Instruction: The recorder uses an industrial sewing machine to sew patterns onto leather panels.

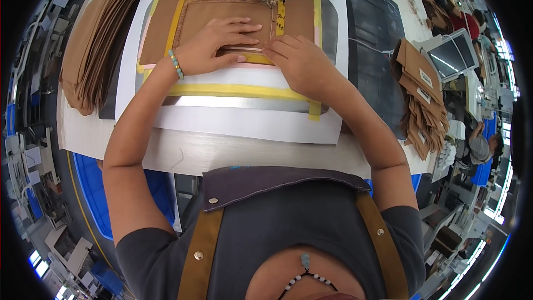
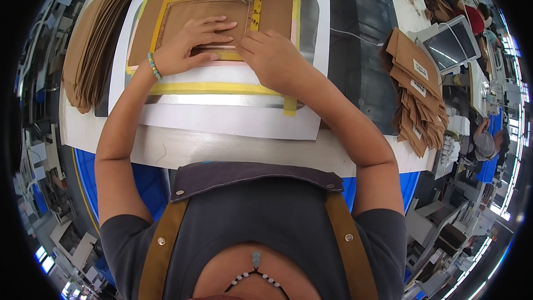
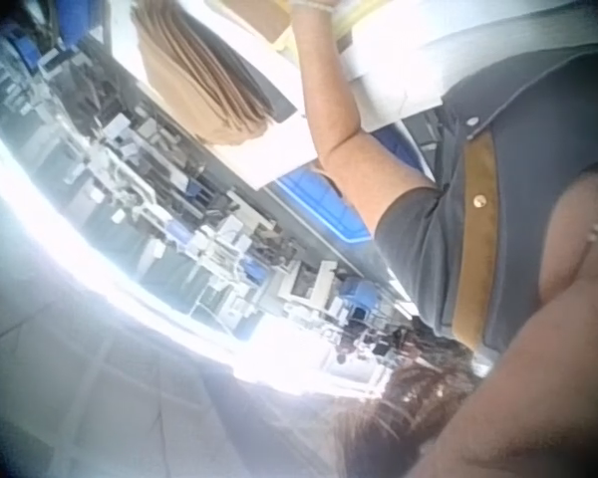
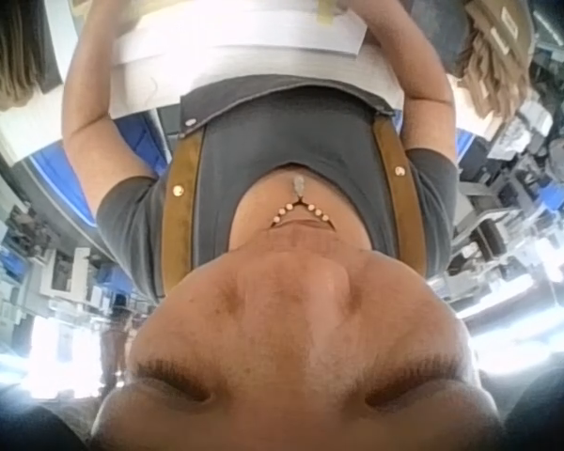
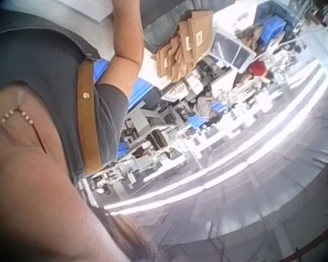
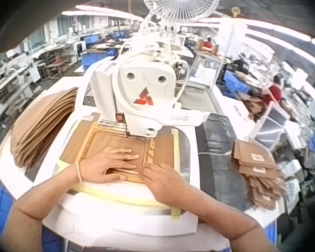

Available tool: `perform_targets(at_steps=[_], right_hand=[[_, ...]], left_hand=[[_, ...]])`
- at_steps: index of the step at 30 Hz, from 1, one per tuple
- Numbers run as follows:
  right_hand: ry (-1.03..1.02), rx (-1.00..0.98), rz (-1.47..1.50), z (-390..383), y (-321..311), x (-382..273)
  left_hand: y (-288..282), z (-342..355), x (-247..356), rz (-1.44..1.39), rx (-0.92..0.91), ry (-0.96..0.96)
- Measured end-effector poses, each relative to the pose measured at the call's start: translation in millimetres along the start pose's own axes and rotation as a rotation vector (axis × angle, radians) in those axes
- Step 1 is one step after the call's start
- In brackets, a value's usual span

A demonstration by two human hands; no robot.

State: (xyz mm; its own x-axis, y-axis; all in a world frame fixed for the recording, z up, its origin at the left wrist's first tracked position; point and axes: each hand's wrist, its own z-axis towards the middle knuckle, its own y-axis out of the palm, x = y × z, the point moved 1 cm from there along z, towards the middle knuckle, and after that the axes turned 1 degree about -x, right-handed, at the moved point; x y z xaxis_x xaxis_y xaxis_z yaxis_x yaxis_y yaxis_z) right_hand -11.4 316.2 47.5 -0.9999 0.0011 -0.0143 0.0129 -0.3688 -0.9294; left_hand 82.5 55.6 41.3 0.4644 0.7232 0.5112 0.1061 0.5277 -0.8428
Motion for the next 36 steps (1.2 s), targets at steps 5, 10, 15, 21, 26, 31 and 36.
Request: perform_targets(at_steps=[5,10,15,21,26,31,36], right_hand=[[0.035,0.02,0.077,-1,2,0],[0.06,0.027,0.075,5,3,2],[0.092,0.031,0.037,8,1,4],[0.174,-0.013,0.077,10,5,11],[0.209,0.097,0.047,4,5,16],[0.296,0.234,0.072,-3,-1,33],[0.438,0.333,0.172,-10,2,50]], left_hand=[[-4,5,-4,0.017,-0.02,0.016],[-4,10,-8,0.068,-0.029,0.025],[-6,19,-16,0.139,0.021,0.059],[-9,32,-24,0.209,0.032,0.061],[-11,39,-32,0.21,0.012,0.03],[-14,49,-37,0.25,0.005,-0.022],[-13,59,-49,0.246,0.067,-0.121]])
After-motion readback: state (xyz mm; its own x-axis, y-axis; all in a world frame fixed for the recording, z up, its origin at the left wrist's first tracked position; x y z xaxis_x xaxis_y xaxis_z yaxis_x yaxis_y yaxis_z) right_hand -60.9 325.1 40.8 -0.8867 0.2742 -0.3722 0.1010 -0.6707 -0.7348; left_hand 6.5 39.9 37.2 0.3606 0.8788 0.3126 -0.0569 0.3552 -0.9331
